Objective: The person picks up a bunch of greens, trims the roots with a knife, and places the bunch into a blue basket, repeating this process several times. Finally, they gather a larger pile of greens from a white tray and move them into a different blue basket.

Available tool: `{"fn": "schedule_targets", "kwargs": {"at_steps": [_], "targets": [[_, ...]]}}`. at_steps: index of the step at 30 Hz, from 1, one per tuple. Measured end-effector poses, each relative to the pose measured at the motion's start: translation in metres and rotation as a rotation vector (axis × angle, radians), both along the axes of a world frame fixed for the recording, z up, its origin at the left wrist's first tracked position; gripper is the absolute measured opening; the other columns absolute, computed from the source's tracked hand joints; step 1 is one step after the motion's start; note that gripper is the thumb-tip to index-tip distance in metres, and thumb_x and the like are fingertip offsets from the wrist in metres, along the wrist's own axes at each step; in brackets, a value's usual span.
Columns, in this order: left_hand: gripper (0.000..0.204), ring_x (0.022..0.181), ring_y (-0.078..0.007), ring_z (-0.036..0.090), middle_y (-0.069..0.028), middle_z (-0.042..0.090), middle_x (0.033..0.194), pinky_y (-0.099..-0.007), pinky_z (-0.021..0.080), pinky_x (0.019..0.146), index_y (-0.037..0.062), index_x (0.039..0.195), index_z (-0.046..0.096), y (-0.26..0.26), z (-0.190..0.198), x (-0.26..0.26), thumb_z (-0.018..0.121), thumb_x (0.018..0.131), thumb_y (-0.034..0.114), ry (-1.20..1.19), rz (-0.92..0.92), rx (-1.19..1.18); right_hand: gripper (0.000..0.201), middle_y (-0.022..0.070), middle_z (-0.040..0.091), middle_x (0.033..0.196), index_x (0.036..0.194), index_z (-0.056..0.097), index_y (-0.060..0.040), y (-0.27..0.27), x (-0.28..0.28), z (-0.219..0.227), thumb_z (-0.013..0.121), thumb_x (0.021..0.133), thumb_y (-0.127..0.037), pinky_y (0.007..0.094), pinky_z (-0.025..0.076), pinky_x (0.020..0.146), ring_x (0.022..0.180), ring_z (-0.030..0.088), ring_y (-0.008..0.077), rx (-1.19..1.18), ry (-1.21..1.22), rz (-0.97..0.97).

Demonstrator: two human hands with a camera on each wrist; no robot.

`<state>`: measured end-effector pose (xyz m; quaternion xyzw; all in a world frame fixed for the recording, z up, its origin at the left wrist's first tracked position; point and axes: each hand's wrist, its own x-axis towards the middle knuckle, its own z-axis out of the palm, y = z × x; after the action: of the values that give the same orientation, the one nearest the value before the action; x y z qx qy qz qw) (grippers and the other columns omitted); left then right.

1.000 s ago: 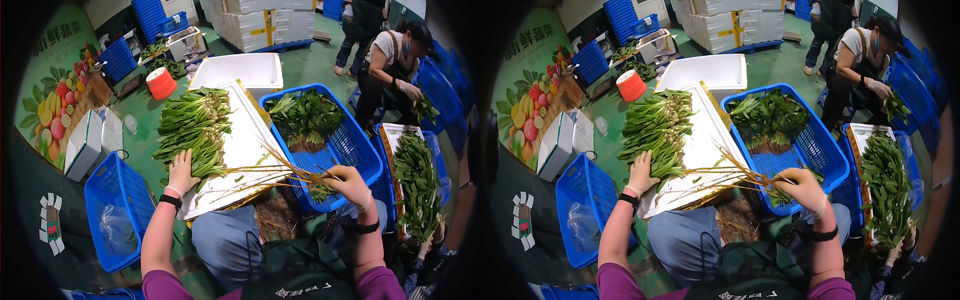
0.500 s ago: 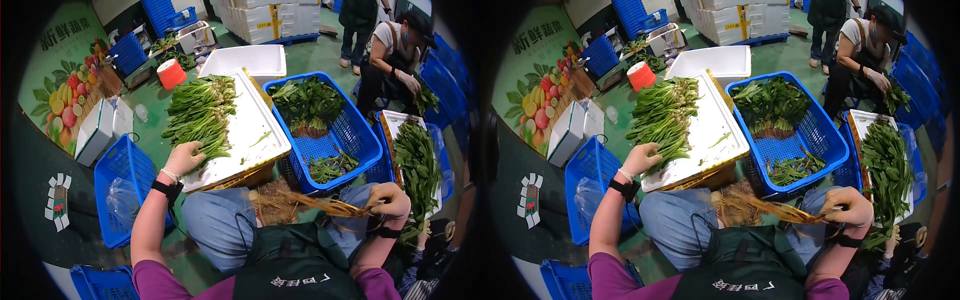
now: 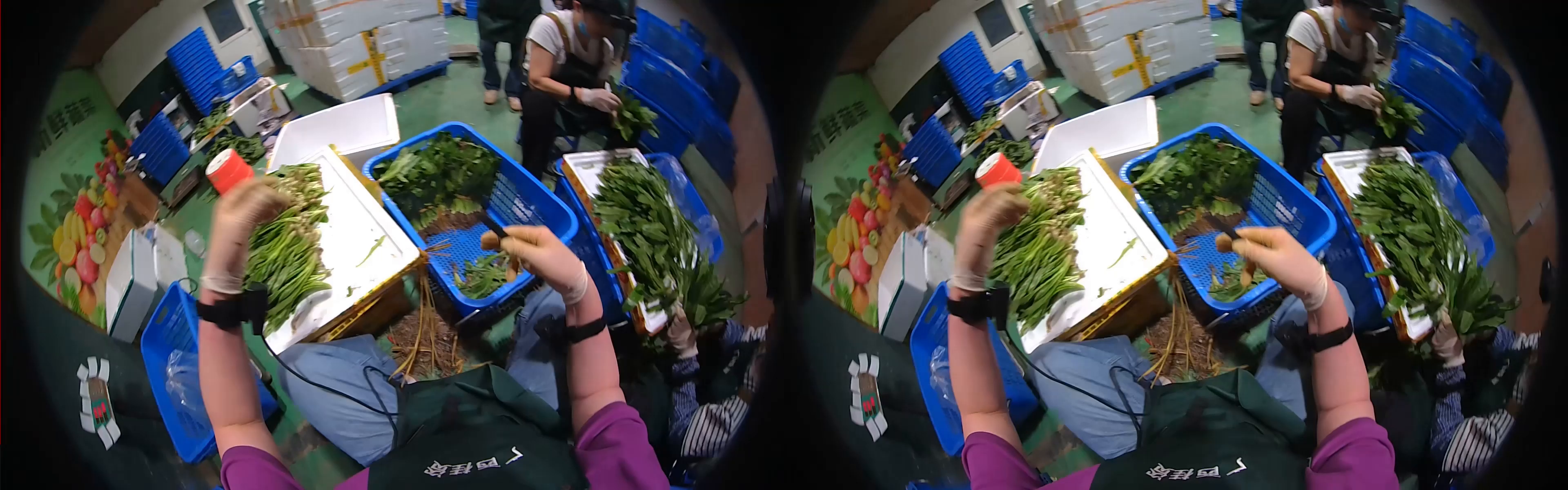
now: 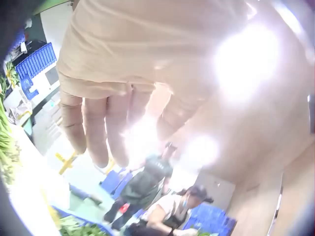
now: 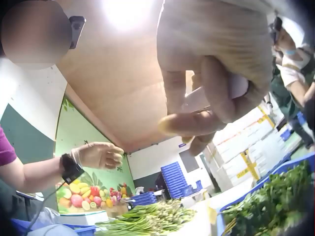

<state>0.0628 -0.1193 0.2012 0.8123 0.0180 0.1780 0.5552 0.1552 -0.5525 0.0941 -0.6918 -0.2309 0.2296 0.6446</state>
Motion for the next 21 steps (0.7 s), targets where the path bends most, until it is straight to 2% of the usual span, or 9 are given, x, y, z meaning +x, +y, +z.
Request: {"fn": "schedule_targets", "kwargs": {"at_steps": [4, 5, 8, 9, 11, 13, 15, 18, 21], "targets": [[0.028, 0.091, -0.0186, 0.069, -0.0091, 0.072, 0.098, -0.0329, 0.054, 0.092, 0.0011, 0.114, 0.066, -0.003, -0.004, 0.031, 0.061, 0.099, 0.024, -0.337, -0.050, -0.621, 0.037, 0.0094, 0.073, 0.109, 0.124, 0.065, 0.0019, -0.010, 0.015, 0.037, 0.055, 0.103, -0.028, 0.0166, 0.041, 0.058, 0.064, 0.058, 0.0046, 0.234, -0.002, -0.168], [0.024, 0.088, -0.0164, 0.068, -0.0079, 0.072, 0.095, -0.0310, 0.053, 0.087, 0.0022, 0.108, 0.067, -0.009, -0.020, 0.040, 0.063, 0.097, 0.024, -0.282, -0.089, -0.631, 0.037, 0.0096, 0.073, 0.105, 0.125, 0.064, 0.0019, -0.007, 0.020, 0.042, 0.053, 0.105, -0.027, 0.0168, 0.040, 0.056, 0.062, 0.055, 0.0050, 0.391, 0.026, -0.212], [0.018, 0.079, -0.0107, 0.063, -0.0036, 0.069, 0.085, -0.0258, 0.048, 0.074, 0.0059, 0.100, 0.069, -0.027, -0.083, 0.048, 0.065, 0.091, 0.021, 0.062, -0.018, -0.272, 0.038, 0.0087, 0.071, 0.098, 0.127, 0.060, 0.0055, -0.003, 0.046, 0.053, 0.050, 0.105, -0.024, 0.0169, 0.034, 0.049, 0.057, 0.047, 0.0040, 0.595, -0.028, -0.224], [0.018, 0.080, -0.0117, 0.064, -0.0036, 0.069, 0.086, -0.0272, 0.049, 0.074, 0.0066, 0.099, 0.069, -0.021, -0.116, 0.050, 0.067, 0.089, 0.022, 0.129, -0.019, -0.390, 0.039, 0.0083, 0.070, 0.097, 0.128, 0.059, 0.0070, -0.001, 0.055, 0.054, 0.050, 0.105, -0.023, 0.0166, 0.032, 0.047, 0.056, 0.045, 0.0037, 0.661, -0.016, -0.179], [0.024, 0.085, -0.0181, 0.066, -0.0059, 0.070, 0.090, -0.0324, 0.052, 0.078, 0.0067, 0.108, 0.066, -0.009, -0.170, 0.038, 0.068, 0.090, 0.024, 0.277, 0.069, -0.677, 0.040, 0.0066, 0.068, 0.093, 0.128, 0.058, 0.0077, 0.006, 0.071, 0.039, 0.051, 0.104, -0.024, 0.0165, 0.028, 0.043, 0.054, 0.044, 0.0032, 0.643, -0.016, -0.198], [0.037, 0.106, -0.0344, 0.061, -0.0169, 0.062, 0.116, -0.0462, 0.051, 0.096, 0.0023, 0.117, 0.061, 0.023, -0.217, 0.021, 0.066, 0.091, 0.027, 0.434, 0.174, -1.007, 0.039, 0.0059, 0.068, 0.093, 0.127, 0.060, 0.0058, 0.015, 0.082, 0.016, 0.054, 0.103, -0.025, 0.0163, 0.028, 0.042, 0.055, 0.047, 0.0030, 0.567, 0.115, -0.238], [0.044, 0.115, -0.0382, 0.055, -0.0185, 0.053, 0.124, -0.0518, 0.048, 0.098, 0.0021, 0.126, 0.054, 0.041, -0.234, 0.003, 0.064, 0.090, 0.026, 0.486, 0.358, -1.156, 0.036, 0.0046, 0.068, 0.092, 0.126, 0.061, 0.0032, 0.023, 0.101, -0.020, 0.055, 0.102, -0.023, 0.0161, 0.031, 0.043, 0.057, 0.049, 0.0030, 0.498, 0.235, -0.236], [0.044, 0.111, -0.0381, 0.054, -0.0172, 0.051, 0.117, -0.0560, 0.046, 0.101, 0.0023, 0.124, 0.049, 0.047, -0.249, -0.012, 0.064, 0.089, 0.024, 0.491, 0.585, -1.207, 0.035, 0.0033, 0.067, 0.091, 0.127, 0.061, 0.0026, 0.043, 0.111, -0.037, 0.054, 0.103, -0.022, 0.0156, 0.034, 0.046, 0.059, 0.050, 0.0030, 0.469, 0.266, -0.207], [0.032, 0.105, -0.0372, 0.057, -0.0152, 0.054, 0.107, -0.0530, 0.049, 0.097, 0.0029, 0.108, 0.053, 0.036, -0.239, -0.013, 0.066, 0.087, 0.024, 0.389, 0.485, -1.251, 0.037, 0.0015, 0.067, 0.088, 0.128, 0.061, 0.0011, 0.064, 0.105, -0.031, 0.051, 0.105, -0.026, 0.0168, 0.036, 0.050, 0.060, 0.051, 0.0040, 0.343, 0.239, -0.222]]}}
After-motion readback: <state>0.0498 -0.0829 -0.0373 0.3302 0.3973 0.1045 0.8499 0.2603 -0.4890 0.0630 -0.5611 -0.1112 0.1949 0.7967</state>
